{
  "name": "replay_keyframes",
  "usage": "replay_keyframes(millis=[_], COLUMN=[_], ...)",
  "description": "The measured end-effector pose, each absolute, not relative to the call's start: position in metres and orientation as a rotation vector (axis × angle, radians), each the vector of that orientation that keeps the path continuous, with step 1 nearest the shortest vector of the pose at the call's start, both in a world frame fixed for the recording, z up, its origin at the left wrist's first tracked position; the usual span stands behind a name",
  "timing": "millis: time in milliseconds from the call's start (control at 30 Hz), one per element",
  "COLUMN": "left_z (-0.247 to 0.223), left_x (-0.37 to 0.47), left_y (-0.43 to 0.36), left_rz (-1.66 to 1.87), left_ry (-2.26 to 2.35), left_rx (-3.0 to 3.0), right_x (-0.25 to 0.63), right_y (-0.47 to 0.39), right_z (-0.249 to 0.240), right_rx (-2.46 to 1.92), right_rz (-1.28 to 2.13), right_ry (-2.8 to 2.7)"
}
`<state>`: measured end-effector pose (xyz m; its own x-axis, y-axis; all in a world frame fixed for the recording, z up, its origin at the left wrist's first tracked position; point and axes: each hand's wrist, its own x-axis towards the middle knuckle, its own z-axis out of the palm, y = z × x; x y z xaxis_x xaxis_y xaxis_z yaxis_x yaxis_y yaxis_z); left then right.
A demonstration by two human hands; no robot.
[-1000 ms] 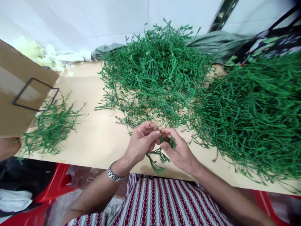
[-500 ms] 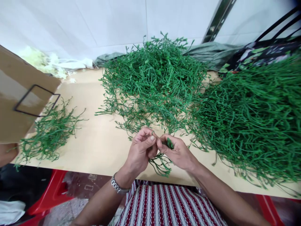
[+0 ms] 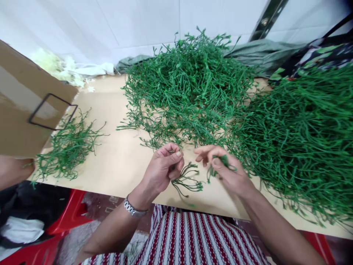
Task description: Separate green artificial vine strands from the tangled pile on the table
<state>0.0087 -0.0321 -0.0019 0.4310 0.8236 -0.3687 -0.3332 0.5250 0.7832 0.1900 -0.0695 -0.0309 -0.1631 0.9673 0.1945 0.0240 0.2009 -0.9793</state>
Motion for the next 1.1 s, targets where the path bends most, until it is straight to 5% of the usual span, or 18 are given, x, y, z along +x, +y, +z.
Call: replay_keyframes(millis=[133, 300, 467, 1100], left_z=[-0.002, -0.001, -0.001, -0.001], left_x=[0.015, 0.024, 0.029, 0.042], left_y=[-0.032, -0.033, -0.035, -0.032], left_rz=[0.888, 0.910, 0.942, 1.077], left_ry=[0.921, 0.884, 0.825, 0.680], left_rx=[0.763, 0.702, 0.553, 0.395], right_x=[0.198, 0.182, 0.166, 0.159], right_y=[-0.075, -0.090, -0.087, -0.082], right_z=[-0.014, 0.004, -0.032, -0.053], right_rx=[-0.983, -1.157, -1.265, -0.941], right_rz=[0.901, 0.652, 0.441, 1.005], right_ry=[-1.196, -1.890, -2.152, -1.550])
